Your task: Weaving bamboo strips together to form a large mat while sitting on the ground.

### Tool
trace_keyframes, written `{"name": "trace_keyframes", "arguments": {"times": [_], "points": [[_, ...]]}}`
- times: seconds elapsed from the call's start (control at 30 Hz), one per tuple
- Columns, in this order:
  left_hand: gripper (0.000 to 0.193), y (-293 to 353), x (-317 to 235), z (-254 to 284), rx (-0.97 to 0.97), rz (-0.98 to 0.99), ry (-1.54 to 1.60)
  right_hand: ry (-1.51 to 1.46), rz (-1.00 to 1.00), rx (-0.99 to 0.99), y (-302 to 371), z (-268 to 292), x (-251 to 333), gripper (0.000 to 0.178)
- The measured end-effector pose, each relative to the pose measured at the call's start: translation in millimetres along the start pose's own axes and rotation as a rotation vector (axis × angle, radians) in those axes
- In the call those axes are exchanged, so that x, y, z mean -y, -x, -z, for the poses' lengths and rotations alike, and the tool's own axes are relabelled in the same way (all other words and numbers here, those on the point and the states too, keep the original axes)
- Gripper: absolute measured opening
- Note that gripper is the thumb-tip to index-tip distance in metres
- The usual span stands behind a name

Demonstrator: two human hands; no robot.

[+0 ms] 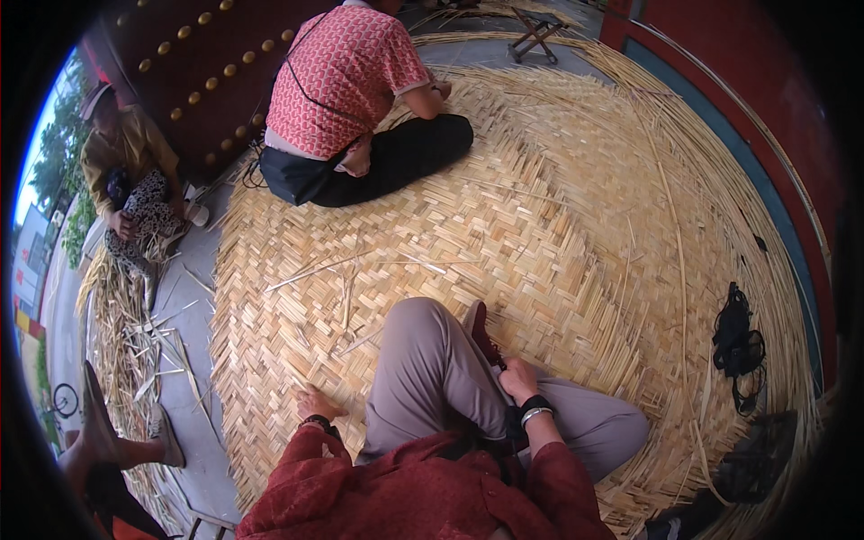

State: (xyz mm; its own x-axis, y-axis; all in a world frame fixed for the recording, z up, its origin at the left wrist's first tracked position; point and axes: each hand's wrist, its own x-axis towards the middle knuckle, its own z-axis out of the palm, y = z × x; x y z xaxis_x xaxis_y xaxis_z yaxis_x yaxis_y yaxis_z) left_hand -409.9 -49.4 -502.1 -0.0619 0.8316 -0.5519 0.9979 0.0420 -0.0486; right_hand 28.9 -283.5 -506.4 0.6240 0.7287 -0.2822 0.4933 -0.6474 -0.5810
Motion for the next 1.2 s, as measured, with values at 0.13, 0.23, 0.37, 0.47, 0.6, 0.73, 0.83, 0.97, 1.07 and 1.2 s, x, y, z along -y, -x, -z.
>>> {"name": "trace_keyframes", "arguments": {"times": [0.13,0.23,0.37,0.47,0.6,0.73,0.83,0.97,1.07,1.2], "points": [[0.140,-5,3,-12,-0.115,-0.014,-0.060,0.000,0.004,-0.007,-1,-2,-2,0.031],[0.136,-8,7,-17,-0.162,-0.011,-0.079,-0.007,0.002,-0.005,-1,-3,-2,0.031],[0.149,-5,2,-8,-0.039,-0.017,-0.034,-0.003,0.001,-0.017,-1,-5,-6,0.031],[0.151,-4,1,-6,-0.018,-0.018,-0.036,-0.004,0.006,-0.025,-3,-8,-10,0.031],[0.151,-4,2,-5,-0.019,-0.008,-0.049,0.001,0.027,-0.015,-3,-7,-6,0.031],[0.151,-2,-1,-4,-0.025,-0.006,-0.059,-0.005,0.016,-0.011,-3,-6,-6,0.031],[0.151,-1,-1,-3,-0.032,-0.004,-0.057,0.001,0.014,-0.005,-3,-5,-6,0.031],[0.151,0,-3,-1,-0.027,0.007,-0.048,0.009,0.007,-0.001,-2,-4,-5,0.031],[0.151,1,-2,-1,-0.032,0.003,-0.042,0.004,0.007,-0.004,-2,-3,-3,0.030],[0.151,-2,-1,-2,-0.013,-0.008,-0.038,0.010,0.006,0.007,-2,-3,-3,0.031]]}}
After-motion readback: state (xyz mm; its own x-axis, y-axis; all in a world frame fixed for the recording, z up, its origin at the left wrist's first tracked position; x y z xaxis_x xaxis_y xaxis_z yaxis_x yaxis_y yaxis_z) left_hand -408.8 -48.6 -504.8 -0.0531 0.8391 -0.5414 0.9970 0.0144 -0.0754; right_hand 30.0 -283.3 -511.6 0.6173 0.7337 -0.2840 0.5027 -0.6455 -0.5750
